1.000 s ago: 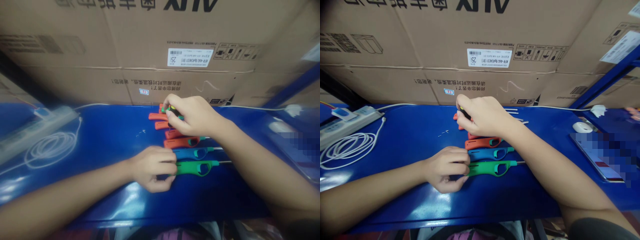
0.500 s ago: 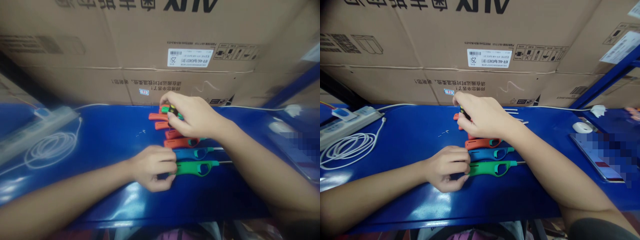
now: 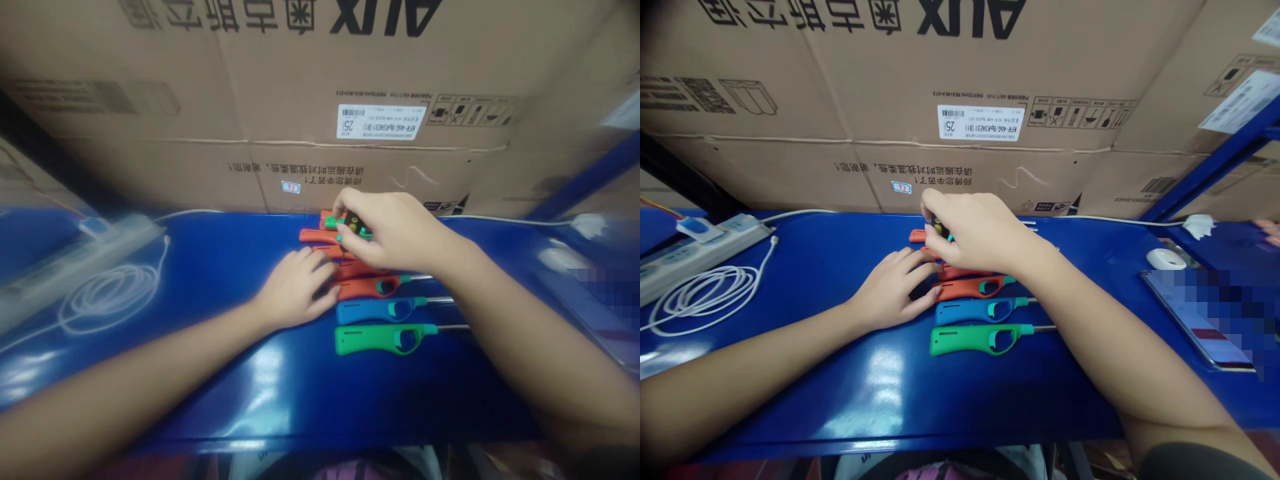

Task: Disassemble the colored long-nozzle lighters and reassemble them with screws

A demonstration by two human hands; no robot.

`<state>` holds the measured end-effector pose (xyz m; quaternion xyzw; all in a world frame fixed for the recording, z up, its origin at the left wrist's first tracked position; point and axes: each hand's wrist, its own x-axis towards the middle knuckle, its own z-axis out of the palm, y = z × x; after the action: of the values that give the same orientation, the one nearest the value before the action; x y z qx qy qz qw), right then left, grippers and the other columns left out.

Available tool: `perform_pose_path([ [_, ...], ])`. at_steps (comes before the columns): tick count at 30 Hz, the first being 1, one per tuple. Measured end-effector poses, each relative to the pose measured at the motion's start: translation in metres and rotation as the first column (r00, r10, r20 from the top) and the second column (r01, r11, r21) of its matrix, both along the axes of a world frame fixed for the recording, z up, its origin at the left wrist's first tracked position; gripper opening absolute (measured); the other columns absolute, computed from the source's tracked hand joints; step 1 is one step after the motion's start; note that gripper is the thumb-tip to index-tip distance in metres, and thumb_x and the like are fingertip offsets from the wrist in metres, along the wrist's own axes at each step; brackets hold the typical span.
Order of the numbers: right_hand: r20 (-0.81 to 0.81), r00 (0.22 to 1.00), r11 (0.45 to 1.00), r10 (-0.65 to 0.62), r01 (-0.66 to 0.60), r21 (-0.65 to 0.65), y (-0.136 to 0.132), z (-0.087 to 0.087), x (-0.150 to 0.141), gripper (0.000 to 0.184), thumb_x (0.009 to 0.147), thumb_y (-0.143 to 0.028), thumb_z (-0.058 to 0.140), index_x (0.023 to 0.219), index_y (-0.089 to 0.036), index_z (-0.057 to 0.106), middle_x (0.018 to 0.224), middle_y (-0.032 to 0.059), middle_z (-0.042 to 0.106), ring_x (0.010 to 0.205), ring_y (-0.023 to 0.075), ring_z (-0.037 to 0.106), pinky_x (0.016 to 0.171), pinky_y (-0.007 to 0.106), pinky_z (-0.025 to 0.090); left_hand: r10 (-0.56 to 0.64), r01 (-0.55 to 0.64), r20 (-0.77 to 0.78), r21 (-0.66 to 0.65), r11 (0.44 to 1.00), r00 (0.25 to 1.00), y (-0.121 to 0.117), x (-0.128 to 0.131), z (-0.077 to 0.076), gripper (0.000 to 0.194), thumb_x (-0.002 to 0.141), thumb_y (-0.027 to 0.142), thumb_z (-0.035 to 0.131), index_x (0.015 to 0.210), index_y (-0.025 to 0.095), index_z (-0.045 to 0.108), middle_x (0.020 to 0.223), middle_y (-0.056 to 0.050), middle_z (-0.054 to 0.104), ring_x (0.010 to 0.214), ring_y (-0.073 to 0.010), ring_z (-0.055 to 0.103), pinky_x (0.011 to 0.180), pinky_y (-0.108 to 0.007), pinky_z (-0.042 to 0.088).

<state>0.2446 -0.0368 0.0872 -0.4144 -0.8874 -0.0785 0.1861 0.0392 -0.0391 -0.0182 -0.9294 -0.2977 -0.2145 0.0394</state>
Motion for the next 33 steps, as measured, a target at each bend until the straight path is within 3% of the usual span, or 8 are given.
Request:
perform_pose_path([
  [9, 0.016, 1.0, 1.0, 0.008, -0.008, -0.005, -0.0021, 0.0038, 0.002, 0.028, 0.091, -0.033, 0.051, 0.111, -0.016, 0.061, 0.098, 0.0079, 0.073, 0.077, 0.0209, 0.063, 0.061, 0.029, 0.032, -0.069, 0.07, 0.01, -0.043, 0.997, 0.998, -0.0026, 0.0001, -0.0024, 0.035, 0.1, 0.035, 0.05, 0.127, 0.02, 0.067, 0.124, -0.009, 0.07, 0.111, -0.0284, 0.058, 0.087, -0.042, 0.044],
  [12, 0.044, 0.998, 0.999, -0.035, 0.034, 0.017, -0.0027, 0.0046, 0.0019, 0.028, 0.093, -0.038, 0.05, 0.103, -0.016, 0.064, 0.084, 0.0062, 0.073, 0.07, 0.021, 0.062, 0.059, 0.03, 0.029, -0.065, 0.065, 0.008, -0.033, 0.997, 0.998, -0.0025, 0.0007, -0.0034, 0.036, 0.1, 0.035, 0.05, 0.127, 0.02, 0.068, 0.123, -0.009, 0.071, 0.11, -0.029, 0.059, 0.086, -0.042, 0.044],
  [16, 0.017, 1.0, 1.0, 0.019, -0.019, 0.001, -0.0036, 0.005, 0.0013, 0.032, 0.091, -0.033, 0.052, 0.116, -0.016, 0.06, 0.097, 0.0066, 0.074, 0.076, 0.0207, 0.064, 0.061, 0.029, 0.032, -0.049, 0.049, -0.015, -0.013, 0.999, 0.999, -0.0036, 0.0014, -0.0039, 0.036, 0.1, 0.035, 0.049, 0.126, 0.021, 0.069, 0.122, -0.009, 0.071, 0.107, -0.0288, 0.06, 0.082, -0.042, 0.044],
  [20, 0.042, 0.999, 1.0, -0.013, 0.012, 0.019, -0.0028, 0.0037, 0.0004, 0.027, 0.094, -0.038, 0.05, 0.103, -0.017, 0.064, 0.087, 0.0052, 0.073, 0.074, 0.0213, 0.064, 0.06, 0.03, 0.031, -0.04, 0.04, -0.035, -0.008, 0.999, 0.999, -0.0049, 0.0016, -0.0033, 0.037, 0.101, 0.036, 0.048, 0.129, 0.021, 0.067, 0.123, -0.009, 0.07, 0.108, -0.028, 0.059, 0.083, -0.042, 0.044],
  [24, 0.038, 0.999, 1.0, 0.003, -0.004, 0.024, -0.0008, 0.0022, 0.0006, 0.029, 0.094, -0.035, 0.05, 0.113, -0.016, 0.061, 0.105, 0.01, 0.073, 0.085, 0.0235, 0.066, 0.064, 0.03, 0.036, -0.029, 0.029, -0.056, -0.002, 1.0, 0.998, -0.0059, 0.0019, -0.003, 0.037, 0.101, 0.036, 0.048, 0.128, 0.021, 0.068, 0.122, -0.009, 0.07, 0.107, -0.0275, 0.06, 0.082, -0.042, 0.045],
  [27, 0.056, 0.998, 0.999, -0.035, 0.035, 0.01, 0.0001, 0.0019, 0.0016, 0.031, 0.095, -0.038, 0.05, 0.113, -0.016, 0.062, 0.098, 0.0085, 0.074, 0.082, 0.0234, 0.067, 0.064, 0.031, 0.038, -0.024, 0.025, -0.058, 0.01, 1.0, 0.998, -0.0061, 0.0022, -0.0033, 0.037, 0.102, 0.036, 0.047, 0.127, 0.02, 0.069, 0.12, -0.01, 0.07, 0.106, -0.0273, 0.06, 0.081, -0.042, 0.045],
  [30, 0.032, 0.999, 1.0, -0.009, 0.009, 0.012, -0.0002, 0.002, 0.0021, 0.041, 0.093, -0.035, 0.051, 0.128, -0.015, 0.056, 0.109, 0.0095, 0.073, 0.087, 0.0239, 0.068, 0.068, 0.031, 0.041, -0.018, 0.02, -0.06, 0.017, 1.0, 0.998, -0.0063, 0.0026, -0.0037, 0.037, 0.102, 0.036, 0.047, 0.127, 0.021, 0.069, 0.12, -0.01, 0.07, 0.105, -0.0275, 0.06, 0.08, -0.042, 0.046],
  [33, 0.048, 0.998, 0.999, -0.042, 0.042, -0.003, -0.0011, 0.0024, 0.0015, 0.041, 0.094, -0.041, 0.05, 0.125, -0.015, 0.059, 0.098, 0.0081, 0.075, 0.082, 0.0251, 0.068, 0.067, 0.032, 0.041, -0.012, 0.014, -0.067, 0.025, 1.0, 0.998, -0.0067, 0.003, -0.0037, 0.036, 0.102, 0.036, 0.046, 0.125, 0.02, 0.07, 0.122, -0.01, 0.07, 0.107, -0.0281, 0.061, 0.08, -0.042, 0.046],
])
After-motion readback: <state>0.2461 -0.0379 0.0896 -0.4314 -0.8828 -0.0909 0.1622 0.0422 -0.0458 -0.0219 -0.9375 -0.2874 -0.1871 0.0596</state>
